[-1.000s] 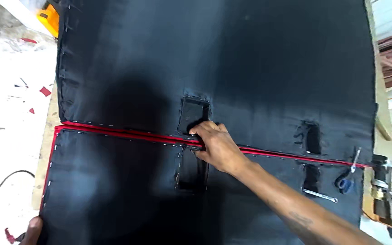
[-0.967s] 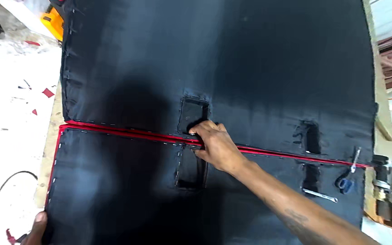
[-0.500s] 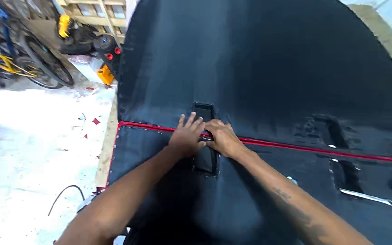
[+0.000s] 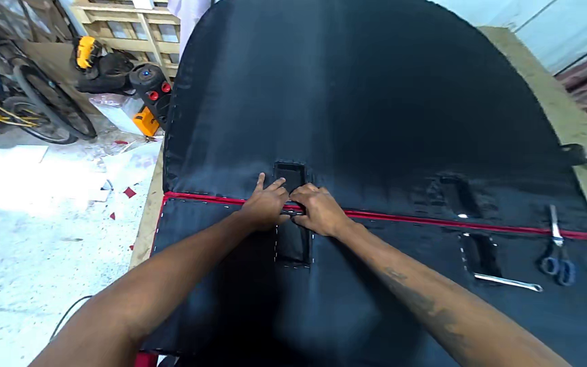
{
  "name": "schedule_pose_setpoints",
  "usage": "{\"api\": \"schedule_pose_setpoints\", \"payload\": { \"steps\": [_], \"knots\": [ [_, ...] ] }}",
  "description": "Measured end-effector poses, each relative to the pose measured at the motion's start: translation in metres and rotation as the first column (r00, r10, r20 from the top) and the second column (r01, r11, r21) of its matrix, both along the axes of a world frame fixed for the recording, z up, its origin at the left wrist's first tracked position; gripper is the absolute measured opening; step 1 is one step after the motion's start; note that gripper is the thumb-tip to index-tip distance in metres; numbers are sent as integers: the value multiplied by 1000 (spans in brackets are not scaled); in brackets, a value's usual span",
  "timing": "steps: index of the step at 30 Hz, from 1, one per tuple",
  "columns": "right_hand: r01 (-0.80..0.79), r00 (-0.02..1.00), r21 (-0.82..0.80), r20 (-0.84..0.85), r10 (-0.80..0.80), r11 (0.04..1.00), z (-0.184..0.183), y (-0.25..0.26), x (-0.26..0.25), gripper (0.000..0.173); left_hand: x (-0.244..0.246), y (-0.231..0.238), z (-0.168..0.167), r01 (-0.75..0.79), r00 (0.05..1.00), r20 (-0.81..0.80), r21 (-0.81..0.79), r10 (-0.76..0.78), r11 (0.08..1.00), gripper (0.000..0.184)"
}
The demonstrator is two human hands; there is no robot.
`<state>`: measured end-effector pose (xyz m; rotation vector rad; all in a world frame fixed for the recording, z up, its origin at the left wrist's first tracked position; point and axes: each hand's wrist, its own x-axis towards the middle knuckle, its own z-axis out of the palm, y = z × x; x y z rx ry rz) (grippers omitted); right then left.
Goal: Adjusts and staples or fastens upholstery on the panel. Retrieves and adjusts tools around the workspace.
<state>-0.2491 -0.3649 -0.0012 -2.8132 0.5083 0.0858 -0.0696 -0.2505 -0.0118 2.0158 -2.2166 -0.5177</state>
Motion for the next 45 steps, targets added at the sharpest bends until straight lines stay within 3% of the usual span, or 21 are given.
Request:
{"api": "schedule_pose_setpoints", "payload": {
  "steps": [6,10,12,15,17,19,21,23,27,31,33,35,37,41,45],
  "knots": [
    [-7,999,13,46,7,1000,-7,1,5,39,5,4,-5,24,999,24,-100,-21,995,51],
    [196,971,48,129,-200,980,26,34,-12,56,2,10,12,32,999,-9,-184,-34,982,49],
    [325,898,133,267,-350,936,37,34,-56,53,2,7,4,11,1000,0,-197,-11,980,45],
    [627,630,161,471,-618,762,42,10,-177,23,3,5,-4,-22,999,34,-192,29,981,47],
    [755,521,172,429,-738,633,41,-8,-264,17,0,2,-4,-34,998,53,-176,44,984,51],
    [767,565,155,296,-770,623,42,-8,-303,17,0,-1,-3,-35,997,68,-173,48,984,54],
    [734,663,111,96,-742,670,42,8,-299,23,-1,-1,-6,-35,997,64,-173,47,984,53],
    [721,689,81,20,-724,688,26,21,-291,23,-1,-3,-8,-20,998,62,-177,31,984,50],
    [692,713,53,106,-694,720,6,26,-281,7,-1,1,-6,-32,998,56,-150,41,988,45],
    [742,664,-11,154,-732,671,19,24,-280,10,-2,3,0,-6,999,42,-120,11,993,43],
    [775,612,47,192,-767,630,37,25,-269,12,0,4,-1,13,999,33,-108,-10,994,44],
    [732,625,158,233,-745,663,60,41,-226,11,6,4,-1,36,999,9,-89,-35,995,46],
    [622,700,228,267,-663,749,69,69,-163,12,10,1,-3,65,998,-17,-60,-66,996,49],
    [411,829,145,350,-435,900,23,94,-58,12,15,6,-4,56,996,-69,-70,-61,996,55],
    [365,856,13,389,-341,931,-10,83,-33,16,12,6,-5,21,997,-77,-66,-26,998,64]
  ]
}}
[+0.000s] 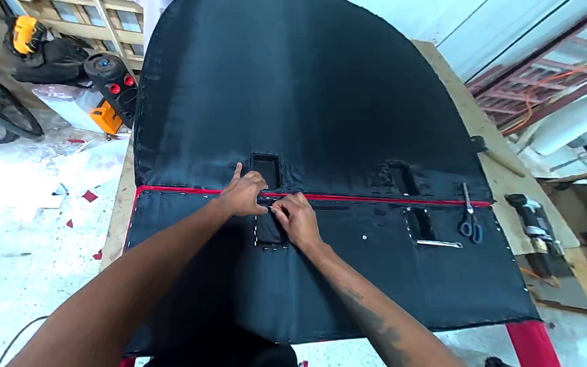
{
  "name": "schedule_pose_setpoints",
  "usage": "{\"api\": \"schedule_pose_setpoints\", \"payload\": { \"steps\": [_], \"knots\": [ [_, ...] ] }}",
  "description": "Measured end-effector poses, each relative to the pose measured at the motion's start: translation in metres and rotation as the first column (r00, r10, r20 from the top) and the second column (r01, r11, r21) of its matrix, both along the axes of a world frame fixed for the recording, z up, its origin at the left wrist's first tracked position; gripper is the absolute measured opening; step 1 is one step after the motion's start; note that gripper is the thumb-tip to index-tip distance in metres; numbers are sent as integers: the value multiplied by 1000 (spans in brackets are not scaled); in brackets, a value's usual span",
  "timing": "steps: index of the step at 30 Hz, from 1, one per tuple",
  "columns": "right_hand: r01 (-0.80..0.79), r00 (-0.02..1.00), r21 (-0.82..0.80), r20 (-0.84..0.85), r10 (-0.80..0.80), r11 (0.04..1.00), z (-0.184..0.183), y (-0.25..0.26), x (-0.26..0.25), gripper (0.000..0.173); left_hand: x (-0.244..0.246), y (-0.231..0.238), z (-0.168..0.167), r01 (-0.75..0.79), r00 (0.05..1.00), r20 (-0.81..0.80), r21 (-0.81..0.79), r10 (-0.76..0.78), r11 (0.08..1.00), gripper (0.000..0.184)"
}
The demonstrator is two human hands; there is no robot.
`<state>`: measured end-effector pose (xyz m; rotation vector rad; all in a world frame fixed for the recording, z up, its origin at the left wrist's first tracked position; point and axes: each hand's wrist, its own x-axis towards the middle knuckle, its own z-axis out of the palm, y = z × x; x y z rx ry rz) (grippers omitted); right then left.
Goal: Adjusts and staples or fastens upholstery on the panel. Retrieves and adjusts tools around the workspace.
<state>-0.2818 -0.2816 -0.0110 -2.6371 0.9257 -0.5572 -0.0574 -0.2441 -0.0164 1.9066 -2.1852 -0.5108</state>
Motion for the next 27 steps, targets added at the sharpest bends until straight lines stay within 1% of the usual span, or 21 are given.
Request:
{"api": "schedule_pose_setpoints", "payload": {
  "steps": [3,6,9,14,16,18,20,22,23,24,25,26,27],
  "knots": [
    [15,999,-40,35,-13,999,-11,-5,4,16,-2,3,-1,-26,999,18,-4,26,1000,57],
    [12,999,-43,44,-11,999,-15,-7,2,16,-3,3,-2,-23,999,28,-16,23,1000,55],
    [64,994,1,93,-63,998,-12,-6,-9,13,-6,3,-3,-41,998,46,-18,41,999,53],
    [139,967,102,200,-157,985,-4,4,-32,10,-17,5,-1,-77,989,127,-27,80,997,57],
    [147,970,118,177,-166,982,-4,12,-37,11,-20,6,0,-93,986,136,-22,96,995,53],
    [124,986,159,90,-139,979,1,22,-44,12,-23,6,-1,-98,985,140,-33,101,995,49],
    [94,995,308,-41,-86,947,12,33,-46,11,-20,12,-1,-93,984,146,-49,99,994,47],
    [104,993,463,-93,-68,880,28,27,-59,13,-17,17,5,-65,989,127,-90,76,994,45],
    [133,991,473,-84,-106,871,35,15,-76,14,-20,14,6,-45,992,113,-115,58,992,45],
    [181,983,435,-57,-173,882,41,-2,-98,14,-22,12,6,-35,993,111,-129,49,991,46],
    [263,962,363,-28,-271,894,45,-24,-126,16,-22,10,4,-39,992,114,-129,54,991,46],
    [380,918,285,-2,-396,880,48,-51,-160,18,-21,10,3,-48,991,120,-124,63,991,46],
    [516,848,210,5,-529,830,50,-80,-201,22,-21,11,2,-58,990,124,-116,72,992,46]
  ]
}}
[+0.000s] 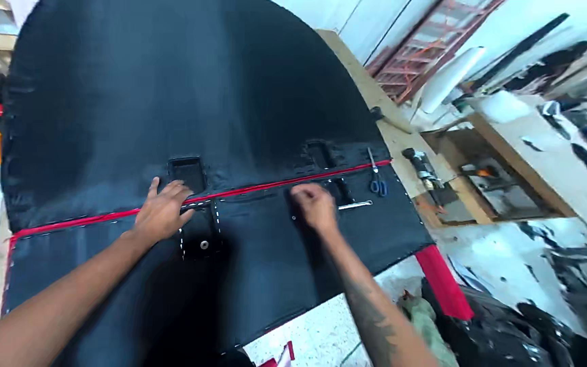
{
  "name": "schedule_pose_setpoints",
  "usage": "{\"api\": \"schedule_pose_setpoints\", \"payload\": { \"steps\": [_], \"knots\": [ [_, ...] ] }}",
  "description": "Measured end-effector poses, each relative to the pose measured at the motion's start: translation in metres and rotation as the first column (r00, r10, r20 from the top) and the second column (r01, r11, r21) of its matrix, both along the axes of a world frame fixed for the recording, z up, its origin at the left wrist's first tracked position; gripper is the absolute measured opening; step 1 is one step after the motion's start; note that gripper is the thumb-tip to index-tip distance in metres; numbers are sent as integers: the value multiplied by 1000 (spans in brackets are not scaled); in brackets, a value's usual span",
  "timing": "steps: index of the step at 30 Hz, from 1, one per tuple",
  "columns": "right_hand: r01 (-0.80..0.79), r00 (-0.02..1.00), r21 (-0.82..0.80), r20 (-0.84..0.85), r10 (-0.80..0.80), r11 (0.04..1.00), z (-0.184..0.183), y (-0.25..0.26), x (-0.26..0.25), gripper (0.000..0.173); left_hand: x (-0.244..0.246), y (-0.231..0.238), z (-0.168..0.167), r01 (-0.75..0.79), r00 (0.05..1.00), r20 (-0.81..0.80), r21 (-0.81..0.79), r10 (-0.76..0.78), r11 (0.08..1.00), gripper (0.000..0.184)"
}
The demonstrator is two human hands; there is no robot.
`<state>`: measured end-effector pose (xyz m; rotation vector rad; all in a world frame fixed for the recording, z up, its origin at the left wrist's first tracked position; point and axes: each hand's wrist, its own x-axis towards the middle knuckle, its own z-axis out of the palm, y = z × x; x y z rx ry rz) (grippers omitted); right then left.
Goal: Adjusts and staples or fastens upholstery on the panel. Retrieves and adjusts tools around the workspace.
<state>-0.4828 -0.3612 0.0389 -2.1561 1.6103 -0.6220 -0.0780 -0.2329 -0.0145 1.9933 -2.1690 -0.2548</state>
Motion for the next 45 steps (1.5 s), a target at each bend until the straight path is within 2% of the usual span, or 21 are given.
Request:
{"api": "schedule_pose_setpoints", "payload": {
  "steps": [3,5,8,13,15,16,18,19,20,22,23,24,26,28,30,37,45],
  "knots": [
    [403,905,-73,-118,-409,912,1,-79,-139,37,-2,-4,-2,-7,999,33,-6,7,1000,47],
    [573,801,-11,-205,-563,820,0,-109,-212,47,-9,-8,-4,-14,999,43,-8,14,1000,47],
    [577,803,192,-310,-509,794,-20,-141,-260,56,-12,-7,4,-23,999,25,23,22,999,46],
    [593,779,248,-419,-467,766,-28,-171,-272,64,-11,-4,6,24,999,-31,84,-21,996,50],
    [617,786,336,-314,-533,712,-18,-182,-263,59,-9,-7,10,40,996,-78,89,-33,995,48],
    [583,801,423,-155,-579,693,-15,-185,-256,51,-5,-9,14,50,994,-103,108,-39,993,46],
    [349,804,580,218,-553,736,2,-174,-235,31,3,-8,17,91,983,-169,148,-65,985,43],
    [196,826,592,330,-457,782,16,-160,-218,27,4,-9,17,110,976,-203,154,-78,982,41],
    [76,872,552,367,-324,830,30,-139,-190,24,7,-11,18,127,970,-227,156,-90,980,40],
    [-70,975,393,222,-21,917,55,-72,-112,25,14,-12,17,152,961,-256,150,-110,977,38],
    [-160,985,305,115,130,939,63,-29,-69,27,17,-12,14,163,957,-263,139,-123,977,38],
    [-244,969,239,17,248,940,66,16,-29,28,18,-12,10,174,953,-269,118,-137,978,38],
    [-340,920,209,-128,371,917,58,86,32,33,20,-13,7,176,953,-265,100,-144,979,37],
    [-317,903,255,-212,373,913,40,125,67,38,24,-14,2,175,956,-257,124,-139,977,39],
    [-270,904,276,-259,341,923,32,140,87,42,27,-15,-1,174,956,-262,134,-135,975,41],
    [-191,884,309,-358,300,932,32,150,124,43,31,-12,-1,170,956,-262,129,-132,977,44],
    [-203,905,349,-290,311,915,26,162,134,37,33,-11,-2,160,955,-270,136,-119,978,48]
  ]
}}
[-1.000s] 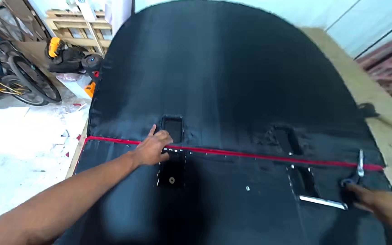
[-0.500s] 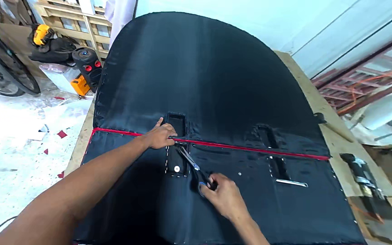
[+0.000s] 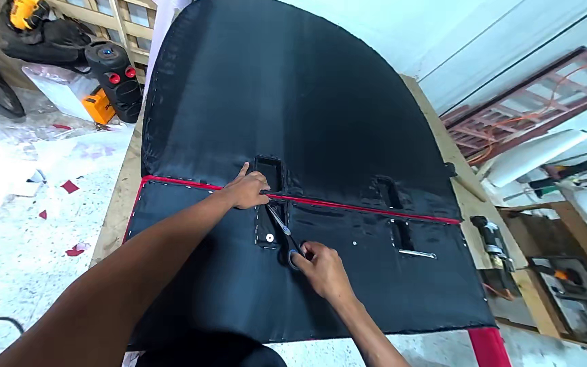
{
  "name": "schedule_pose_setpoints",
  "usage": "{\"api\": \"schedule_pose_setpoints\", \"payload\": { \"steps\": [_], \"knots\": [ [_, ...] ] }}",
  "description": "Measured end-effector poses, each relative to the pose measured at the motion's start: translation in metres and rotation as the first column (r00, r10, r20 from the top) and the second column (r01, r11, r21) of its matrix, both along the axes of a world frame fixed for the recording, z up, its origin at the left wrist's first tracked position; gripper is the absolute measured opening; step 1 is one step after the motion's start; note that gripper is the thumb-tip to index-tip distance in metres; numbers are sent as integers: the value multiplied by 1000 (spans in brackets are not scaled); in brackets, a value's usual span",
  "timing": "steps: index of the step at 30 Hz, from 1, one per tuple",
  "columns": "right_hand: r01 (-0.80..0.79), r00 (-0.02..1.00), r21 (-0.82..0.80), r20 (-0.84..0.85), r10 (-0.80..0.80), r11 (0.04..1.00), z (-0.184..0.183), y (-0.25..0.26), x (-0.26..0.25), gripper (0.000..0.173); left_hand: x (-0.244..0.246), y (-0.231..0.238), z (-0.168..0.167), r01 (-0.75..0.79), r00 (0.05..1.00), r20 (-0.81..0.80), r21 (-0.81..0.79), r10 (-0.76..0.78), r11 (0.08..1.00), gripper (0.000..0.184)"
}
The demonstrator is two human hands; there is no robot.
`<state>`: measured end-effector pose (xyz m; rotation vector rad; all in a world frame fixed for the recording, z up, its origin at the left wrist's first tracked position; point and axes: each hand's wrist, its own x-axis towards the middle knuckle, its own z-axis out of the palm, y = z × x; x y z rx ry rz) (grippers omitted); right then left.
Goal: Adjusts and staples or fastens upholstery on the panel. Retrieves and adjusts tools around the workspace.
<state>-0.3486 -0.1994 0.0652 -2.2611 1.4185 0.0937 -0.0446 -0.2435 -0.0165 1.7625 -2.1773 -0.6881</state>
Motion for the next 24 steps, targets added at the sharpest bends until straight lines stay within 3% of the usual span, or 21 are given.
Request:
{"api": "schedule_pose_setpoints", "payload": {
  "steps": [7,15,24],
  "knots": [
    [108,994,35,-20,-108,994,-3,7,-8,37,0,0,0,-5,1000,-4,-5,5,1000,46],
    [109,992,43,-66,-106,993,2,9,5,40,-1,-3,-1,-6,1000,19,-4,6,1000,47],
    [-23,996,26,-91,25,999,-2,-21,-21,34,0,-5,0,-5,1000,12,-1,5,1000,46]
  ]
}}
